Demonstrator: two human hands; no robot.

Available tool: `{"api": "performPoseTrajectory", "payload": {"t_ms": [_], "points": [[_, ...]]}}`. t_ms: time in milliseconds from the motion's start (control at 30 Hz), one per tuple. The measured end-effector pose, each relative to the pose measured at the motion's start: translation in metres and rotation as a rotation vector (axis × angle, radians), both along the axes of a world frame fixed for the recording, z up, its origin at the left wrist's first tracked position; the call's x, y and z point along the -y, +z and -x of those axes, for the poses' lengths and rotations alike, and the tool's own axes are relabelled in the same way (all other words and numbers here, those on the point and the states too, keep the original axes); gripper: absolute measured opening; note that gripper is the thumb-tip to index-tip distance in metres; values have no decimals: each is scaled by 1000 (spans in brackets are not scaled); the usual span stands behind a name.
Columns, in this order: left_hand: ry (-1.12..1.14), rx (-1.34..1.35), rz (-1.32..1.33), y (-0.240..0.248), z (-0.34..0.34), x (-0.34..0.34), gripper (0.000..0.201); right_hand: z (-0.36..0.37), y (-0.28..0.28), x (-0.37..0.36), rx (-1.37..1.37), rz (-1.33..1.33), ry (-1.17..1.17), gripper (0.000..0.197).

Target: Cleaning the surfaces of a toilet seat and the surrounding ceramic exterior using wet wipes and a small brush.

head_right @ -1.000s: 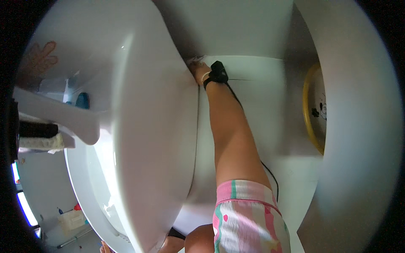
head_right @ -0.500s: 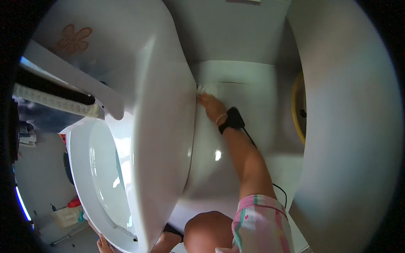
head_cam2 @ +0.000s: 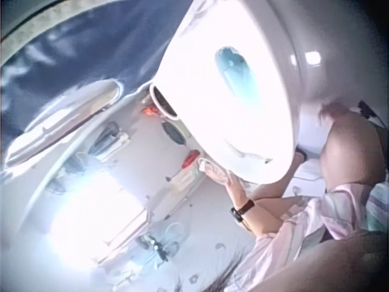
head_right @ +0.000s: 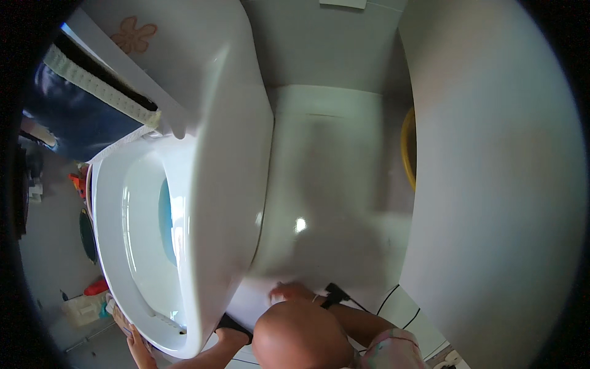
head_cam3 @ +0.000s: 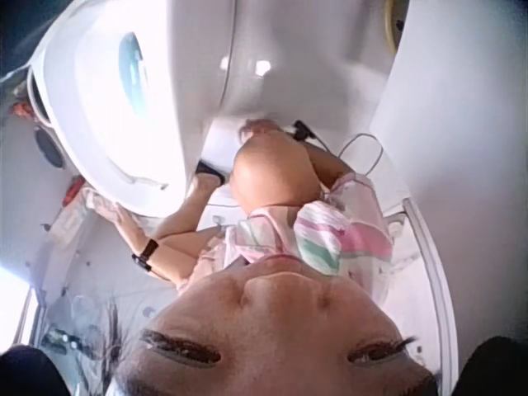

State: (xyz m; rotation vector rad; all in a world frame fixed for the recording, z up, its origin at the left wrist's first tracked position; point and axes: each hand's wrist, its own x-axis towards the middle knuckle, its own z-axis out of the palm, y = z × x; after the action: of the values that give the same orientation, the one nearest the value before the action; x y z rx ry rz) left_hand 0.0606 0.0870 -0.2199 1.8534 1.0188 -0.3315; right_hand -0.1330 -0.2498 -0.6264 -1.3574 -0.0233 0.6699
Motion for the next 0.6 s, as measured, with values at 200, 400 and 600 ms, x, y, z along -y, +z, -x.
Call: {"api": "performPoseTrajectory", "payload": {"t_ms": [200,400,600], "points": [[-117,42,-290,0,64,106,54,-56,35,277,185,216,-1151,39],[-184,95,-316,7,41,128,59,-132,-5,444,201,1423,-1340,41],[-201,3,-302,-2,27,98,63,-280,-17,411,45,1621,-732,71]]}}
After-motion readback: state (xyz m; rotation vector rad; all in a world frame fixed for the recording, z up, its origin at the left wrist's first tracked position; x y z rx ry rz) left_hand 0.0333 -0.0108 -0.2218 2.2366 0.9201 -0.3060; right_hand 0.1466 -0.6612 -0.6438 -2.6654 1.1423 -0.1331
